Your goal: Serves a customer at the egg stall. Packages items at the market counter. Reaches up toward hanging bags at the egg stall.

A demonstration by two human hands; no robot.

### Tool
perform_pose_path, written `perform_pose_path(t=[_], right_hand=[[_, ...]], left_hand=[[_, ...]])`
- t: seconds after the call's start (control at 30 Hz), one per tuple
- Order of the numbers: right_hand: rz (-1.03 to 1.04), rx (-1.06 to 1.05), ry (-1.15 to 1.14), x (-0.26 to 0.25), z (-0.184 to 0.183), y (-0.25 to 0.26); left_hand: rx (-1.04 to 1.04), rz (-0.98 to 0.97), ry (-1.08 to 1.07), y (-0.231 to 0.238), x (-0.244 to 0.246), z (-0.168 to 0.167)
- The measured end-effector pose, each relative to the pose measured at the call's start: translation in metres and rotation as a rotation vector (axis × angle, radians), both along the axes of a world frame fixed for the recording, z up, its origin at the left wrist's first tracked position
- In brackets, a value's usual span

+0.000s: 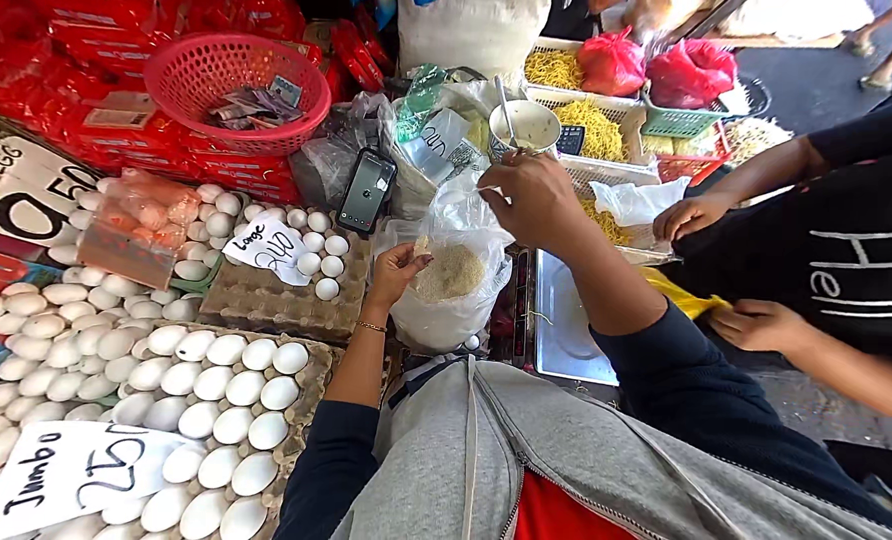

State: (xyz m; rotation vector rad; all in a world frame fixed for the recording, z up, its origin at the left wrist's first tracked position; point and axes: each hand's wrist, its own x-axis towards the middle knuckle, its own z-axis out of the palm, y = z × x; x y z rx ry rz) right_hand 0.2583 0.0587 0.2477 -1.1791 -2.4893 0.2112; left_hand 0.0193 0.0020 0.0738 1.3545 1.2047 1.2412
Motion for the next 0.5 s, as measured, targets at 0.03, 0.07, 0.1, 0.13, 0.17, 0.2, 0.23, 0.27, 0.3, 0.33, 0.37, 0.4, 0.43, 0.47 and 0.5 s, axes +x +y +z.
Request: perform_pose_path(t=[0.03, 0.07, 0.1, 0.13, 0.17, 0.2, 0.23, 0.27, 0.3, 0.33, 0.37, 0.4, 0.43, 0.47, 0.5], right_hand=[[-0.049, -0.032, -0.007, 0.006, 0.000, 0.001], [-0.081, -0.082, -0.022, 0.009, -0.004, 0.002], [-0.093, -0.151, -0.044, 0.011, -0.011, 0.004], [-0.082, -0.211, -0.056, 0.011, -0.022, 0.007], [-0.053, -0.262, -0.054, 0.008, -0.035, 0.010], [-0.009, -0.296, -0.030, 0.004, -0.047, 0.012], [0.042, -0.309, 0.008, -0.002, -0.056, 0.014], [0.098, -0.318, 0.067, -0.009, -0.062, 0.016], [0.153, -0.329, 0.135, -0.018, -0.063, 0.017], [0.201, -0.330, 0.212, -0.027, -0.061, 0.017], [0.242, -0.321, 0.295, -0.035, -0.058, 0.018], [0.276, -0.301, 0.360, -0.042, -0.054, 0.019], [0.307, -0.274, 0.402, -0.048, -0.048, 0.019], [0.336, -0.249, 0.421, -0.052, -0.041, 0.020], [0.360, -0.228, 0.430, -0.054, -0.033, 0.021]], left_hand=[[-0.009, 0.011, -0.012, 0.000, -0.002, 0.002], [-0.019, 0.018, -0.022, -0.001, -0.003, 0.005], [-0.021, 0.023, -0.044, -0.001, -0.004, 0.009], [-0.007, 0.019, -0.074, -0.001, -0.006, 0.012], [0.022, 0.006, -0.109, 0.001, -0.008, 0.013], [0.056, -0.011, -0.138, 0.004, -0.009, 0.015], [0.075, -0.025, -0.148, 0.006, -0.010, 0.020], [0.084, -0.036, -0.141, 0.007, -0.009, 0.025], [0.081, -0.048, -0.131, 0.008, -0.007, 0.031], [0.080, -0.062, -0.123, 0.008, -0.005, 0.037], [0.082, -0.073, -0.114, 0.008, -0.003, 0.042], [0.081, -0.080, -0.111, 0.008, -0.001, 0.049], [0.081, -0.081, -0.115, 0.008, 0.000, 0.055], [0.087, -0.084, -0.117, 0.008, 0.001, 0.060], [0.102, -0.084, -0.103, 0.009, 0.001, 0.064]])
